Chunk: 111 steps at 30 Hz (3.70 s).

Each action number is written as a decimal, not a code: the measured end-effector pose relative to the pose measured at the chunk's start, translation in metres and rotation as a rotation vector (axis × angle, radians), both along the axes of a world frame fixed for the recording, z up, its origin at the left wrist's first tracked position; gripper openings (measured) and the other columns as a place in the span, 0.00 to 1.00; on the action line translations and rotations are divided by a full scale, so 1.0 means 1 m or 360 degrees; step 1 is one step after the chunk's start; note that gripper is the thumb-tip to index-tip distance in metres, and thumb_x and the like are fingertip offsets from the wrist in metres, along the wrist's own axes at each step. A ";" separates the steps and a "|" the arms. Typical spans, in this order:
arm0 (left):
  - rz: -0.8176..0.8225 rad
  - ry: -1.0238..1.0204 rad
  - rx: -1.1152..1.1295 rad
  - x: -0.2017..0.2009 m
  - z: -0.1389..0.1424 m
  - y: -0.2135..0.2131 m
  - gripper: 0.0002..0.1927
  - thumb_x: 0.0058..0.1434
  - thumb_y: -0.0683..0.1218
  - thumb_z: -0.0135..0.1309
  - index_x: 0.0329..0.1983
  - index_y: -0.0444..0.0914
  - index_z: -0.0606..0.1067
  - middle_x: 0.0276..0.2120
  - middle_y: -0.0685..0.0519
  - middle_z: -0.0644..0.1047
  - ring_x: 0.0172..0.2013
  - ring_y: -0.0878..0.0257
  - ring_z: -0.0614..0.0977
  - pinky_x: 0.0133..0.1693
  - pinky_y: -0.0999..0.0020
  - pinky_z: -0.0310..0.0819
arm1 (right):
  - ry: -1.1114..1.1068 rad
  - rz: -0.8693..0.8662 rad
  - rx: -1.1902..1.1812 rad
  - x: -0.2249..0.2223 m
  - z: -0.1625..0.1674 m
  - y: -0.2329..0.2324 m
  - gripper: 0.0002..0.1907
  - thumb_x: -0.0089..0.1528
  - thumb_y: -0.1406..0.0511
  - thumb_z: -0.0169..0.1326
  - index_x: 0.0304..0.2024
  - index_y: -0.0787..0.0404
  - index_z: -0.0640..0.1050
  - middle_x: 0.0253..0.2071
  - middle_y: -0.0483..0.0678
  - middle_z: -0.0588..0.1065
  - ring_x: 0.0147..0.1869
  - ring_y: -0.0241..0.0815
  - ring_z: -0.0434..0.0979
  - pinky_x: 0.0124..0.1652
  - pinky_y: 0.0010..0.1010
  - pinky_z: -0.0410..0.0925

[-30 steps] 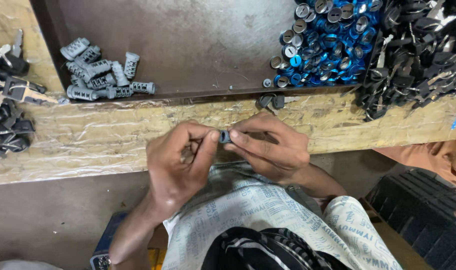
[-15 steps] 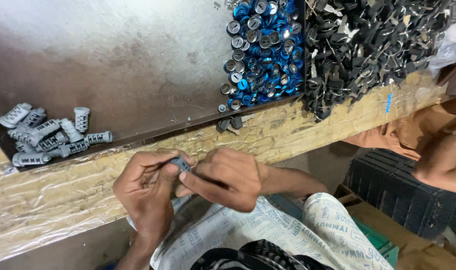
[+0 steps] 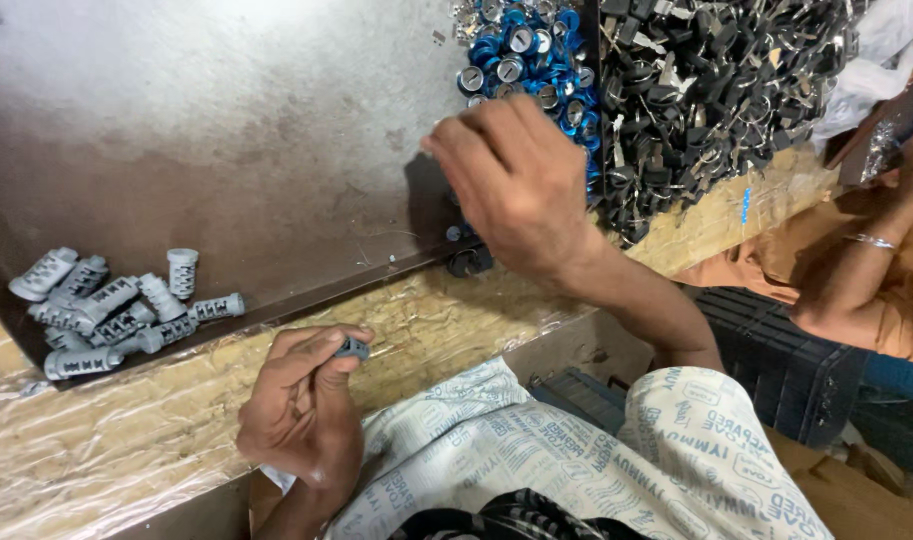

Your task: The person sits at a workbench assembling lock cylinders. They pick small metal pins from a tray, insert them into a lock plug held in their hands, then test the plug by turning a key in it and set the finished plug aside before starting the next one.

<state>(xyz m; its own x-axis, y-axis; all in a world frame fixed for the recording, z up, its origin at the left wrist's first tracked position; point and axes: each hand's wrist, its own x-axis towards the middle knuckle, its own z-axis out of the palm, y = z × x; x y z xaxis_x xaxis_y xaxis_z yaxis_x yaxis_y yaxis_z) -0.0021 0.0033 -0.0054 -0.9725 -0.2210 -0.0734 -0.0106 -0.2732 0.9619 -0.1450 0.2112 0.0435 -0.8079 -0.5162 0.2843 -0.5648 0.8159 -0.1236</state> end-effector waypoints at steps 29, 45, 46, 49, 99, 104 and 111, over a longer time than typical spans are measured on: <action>0.0032 -0.0073 0.0045 0.003 -0.005 0.001 0.06 0.71 0.33 0.55 0.48 0.26 0.73 0.43 0.40 0.79 0.43 0.59 0.82 0.45 0.70 0.78 | -0.0379 0.0066 -0.0297 0.015 -0.004 -0.011 0.16 0.67 0.71 0.61 0.56 0.65 0.75 0.44 0.52 0.73 0.47 0.53 0.75 0.44 0.41 0.70; -0.0157 -0.0029 -0.0097 0.002 0.019 0.009 0.05 0.68 0.33 0.58 0.45 0.26 0.76 0.40 0.41 0.81 0.39 0.61 0.84 0.42 0.70 0.80 | -0.0222 0.0138 -0.0461 0.086 0.021 -0.006 0.07 0.65 0.69 0.64 0.38 0.66 0.78 0.31 0.47 0.70 0.30 0.44 0.72 0.28 0.36 0.65; -0.0176 0.0005 -0.0127 0.003 0.020 0.012 0.05 0.67 0.33 0.59 0.44 0.25 0.76 0.40 0.40 0.81 0.40 0.60 0.84 0.43 0.70 0.80 | -0.0202 0.0064 -0.0421 0.100 0.027 -0.003 0.07 0.65 0.70 0.64 0.39 0.65 0.78 0.31 0.47 0.70 0.31 0.42 0.72 0.28 0.35 0.65; -0.0250 -0.0119 -0.0123 0.007 0.023 0.017 0.05 0.67 0.32 0.58 0.44 0.25 0.76 0.39 0.41 0.81 0.39 0.60 0.84 0.41 0.71 0.81 | -0.0314 -0.0145 -0.0206 0.129 0.027 -0.002 0.09 0.63 0.70 0.65 0.34 0.64 0.76 0.29 0.47 0.69 0.30 0.42 0.72 0.28 0.35 0.66; -0.0651 -0.0231 0.0179 0.009 0.046 0.037 0.11 0.71 0.44 0.59 0.49 0.30 0.81 0.36 0.49 0.81 0.37 0.65 0.79 0.41 0.76 0.73 | -0.0090 0.0926 -0.0745 0.128 -0.017 0.028 0.11 0.63 0.78 0.64 0.45 0.81 0.78 0.35 0.54 0.75 0.31 0.42 0.76 0.29 0.32 0.69; -0.0427 0.0113 -0.0389 0.011 0.010 0.029 0.12 0.71 0.46 0.59 0.48 0.31 0.80 0.38 0.48 0.82 0.34 0.65 0.83 0.34 0.76 0.75 | -0.0419 0.0457 -0.0685 0.101 0.006 0.023 0.16 0.63 0.73 0.66 0.52 0.73 0.79 0.42 0.53 0.76 0.37 0.45 0.79 0.35 0.35 0.72; -0.0526 0.0073 -0.0186 0.000 -0.003 0.009 0.07 0.68 0.40 0.61 0.45 0.31 0.80 0.35 0.48 0.81 0.30 0.66 0.80 0.31 0.77 0.73 | -0.0363 -0.0016 -0.0133 0.108 -0.008 0.028 0.27 0.55 0.77 0.65 0.57 0.73 0.76 0.52 0.59 0.78 0.42 0.54 0.78 0.41 0.38 0.73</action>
